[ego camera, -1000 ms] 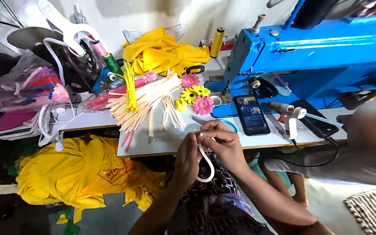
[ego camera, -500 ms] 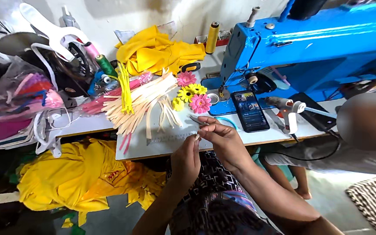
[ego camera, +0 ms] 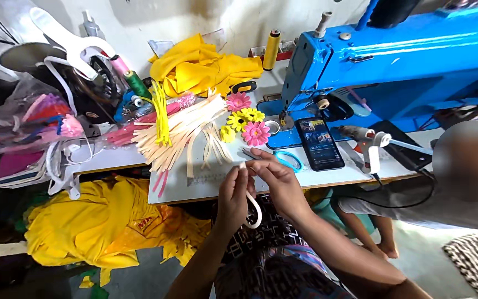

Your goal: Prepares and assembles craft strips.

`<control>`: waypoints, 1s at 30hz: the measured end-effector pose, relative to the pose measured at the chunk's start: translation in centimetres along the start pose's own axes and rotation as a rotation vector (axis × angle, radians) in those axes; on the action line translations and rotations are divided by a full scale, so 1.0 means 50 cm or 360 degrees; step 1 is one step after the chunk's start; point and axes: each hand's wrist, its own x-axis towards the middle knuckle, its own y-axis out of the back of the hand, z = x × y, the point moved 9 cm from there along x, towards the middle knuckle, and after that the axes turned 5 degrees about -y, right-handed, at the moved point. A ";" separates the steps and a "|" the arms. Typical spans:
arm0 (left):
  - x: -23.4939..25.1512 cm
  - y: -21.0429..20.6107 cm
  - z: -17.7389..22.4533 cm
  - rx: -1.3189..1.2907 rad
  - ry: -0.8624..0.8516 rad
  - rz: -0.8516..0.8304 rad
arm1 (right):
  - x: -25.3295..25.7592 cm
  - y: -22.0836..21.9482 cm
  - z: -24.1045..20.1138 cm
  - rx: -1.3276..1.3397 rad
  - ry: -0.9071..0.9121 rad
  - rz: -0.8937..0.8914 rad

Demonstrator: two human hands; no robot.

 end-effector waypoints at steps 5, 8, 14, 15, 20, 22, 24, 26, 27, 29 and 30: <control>0.009 0.048 -0.015 -0.0121 0.0161 0.0469 | -0.064 -0.019 0.036 -0.0145 -0.0208 -0.0206; 0.011 0.045 -0.027 -0.0310 0.0348 0.0568 | -0.089 -0.034 0.072 0.0235 -0.0473 -0.0368; 0.018 0.041 -0.023 -0.0778 0.0637 0.0586 | -0.124 -0.065 0.114 0.0774 -0.0818 -0.0661; 0.018 0.037 -0.021 -0.0851 0.0638 0.0559 | -0.121 -0.062 0.117 0.0807 -0.0851 -0.0628; 0.018 0.040 -0.023 -0.0903 0.0583 0.0592 | -0.094 -0.047 0.100 0.0822 -0.0815 -0.0406; 0.021 0.046 -0.017 -0.0880 0.0525 0.0652 | -0.087 -0.046 0.090 0.0709 -0.0649 -0.0361; 0.025 0.056 -0.010 -0.0845 0.0434 0.0708 | -0.075 -0.032 0.066 0.0345 -0.0341 -0.0308; 0.035 0.083 0.000 -0.0802 0.0289 0.0749 | -0.059 0.001 0.017 -0.0546 0.0205 -0.0203; 0.042 0.102 0.006 -0.0792 0.0235 0.0780 | -0.049 0.021 -0.003 -0.1036 0.0437 -0.0099; 0.055 0.138 0.017 -0.0798 0.0178 0.0865 | -0.018 0.064 -0.005 -0.1652 0.0523 -0.0008; 0.063 0.150 0.022 -0.0818 0.0179 0.0903 | 0.000 0.082 0.006 -0.1790 0.0419 -0.0020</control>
